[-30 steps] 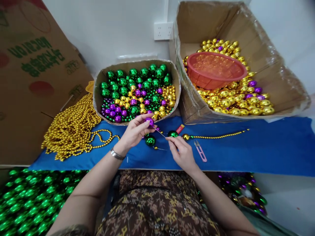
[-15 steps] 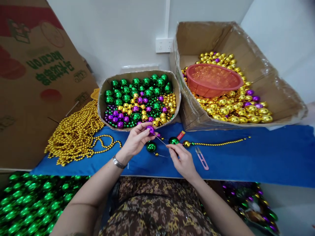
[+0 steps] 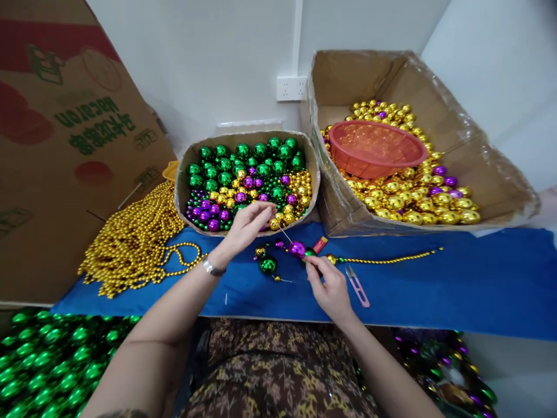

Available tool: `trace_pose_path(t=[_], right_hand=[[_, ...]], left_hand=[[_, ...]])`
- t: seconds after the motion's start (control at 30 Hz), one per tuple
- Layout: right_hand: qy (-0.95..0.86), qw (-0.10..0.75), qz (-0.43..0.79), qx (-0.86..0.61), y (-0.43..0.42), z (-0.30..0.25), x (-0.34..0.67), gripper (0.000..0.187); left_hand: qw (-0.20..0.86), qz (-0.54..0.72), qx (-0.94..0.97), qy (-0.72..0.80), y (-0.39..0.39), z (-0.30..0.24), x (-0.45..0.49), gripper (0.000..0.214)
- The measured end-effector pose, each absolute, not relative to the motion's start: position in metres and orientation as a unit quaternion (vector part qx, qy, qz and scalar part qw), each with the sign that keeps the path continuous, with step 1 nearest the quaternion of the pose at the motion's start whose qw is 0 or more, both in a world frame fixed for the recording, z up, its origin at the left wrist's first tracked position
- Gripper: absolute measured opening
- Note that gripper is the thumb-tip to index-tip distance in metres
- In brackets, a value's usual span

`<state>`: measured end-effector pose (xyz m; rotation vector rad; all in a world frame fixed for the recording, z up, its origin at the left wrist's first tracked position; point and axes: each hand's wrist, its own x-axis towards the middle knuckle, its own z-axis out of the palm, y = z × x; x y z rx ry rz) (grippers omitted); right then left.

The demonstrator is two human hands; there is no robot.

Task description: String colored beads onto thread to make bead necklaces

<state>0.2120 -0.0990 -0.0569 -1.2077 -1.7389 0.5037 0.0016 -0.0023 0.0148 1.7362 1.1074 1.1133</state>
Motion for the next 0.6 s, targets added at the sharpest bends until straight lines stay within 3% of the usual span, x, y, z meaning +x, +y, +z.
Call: trace_pose_path(t=[0.1,0.13,0.2,0.53,0.6], right_hand=[[-0.702,0.475,0.190,-0.495,-0.097,-0.059,0.213,0.018],[-0.701,0.477,0.188,-0.495,-0.097,-0.060,0.213,0.017],[-0.701,0.478,0.185,-0.496,-0.097,-0.061,0.212,0.017],[-0.694,0.482,0.175,-0.505,-0.099,-0.056,0.219,0.017],[-0.691,0.485,0.174,-0.507,-0.100,-0.054,0.220,0.017]], left_hand=[[0.122,0.177,0.826,0.522,0.045,0.020,0.015,0.024],[0.074,0.081,0.836,0.538,0.059,0.019,0.022,0.024],[0.047,0.014,0.836,0.546,0.081,0.013,0.035,0.026],[0.074,0.060,0.822,0.561,0.096,0.014,0.046,0.028],[0.170,0.159,0.806,0.545,0.082,0.020,0.036,0.026]])
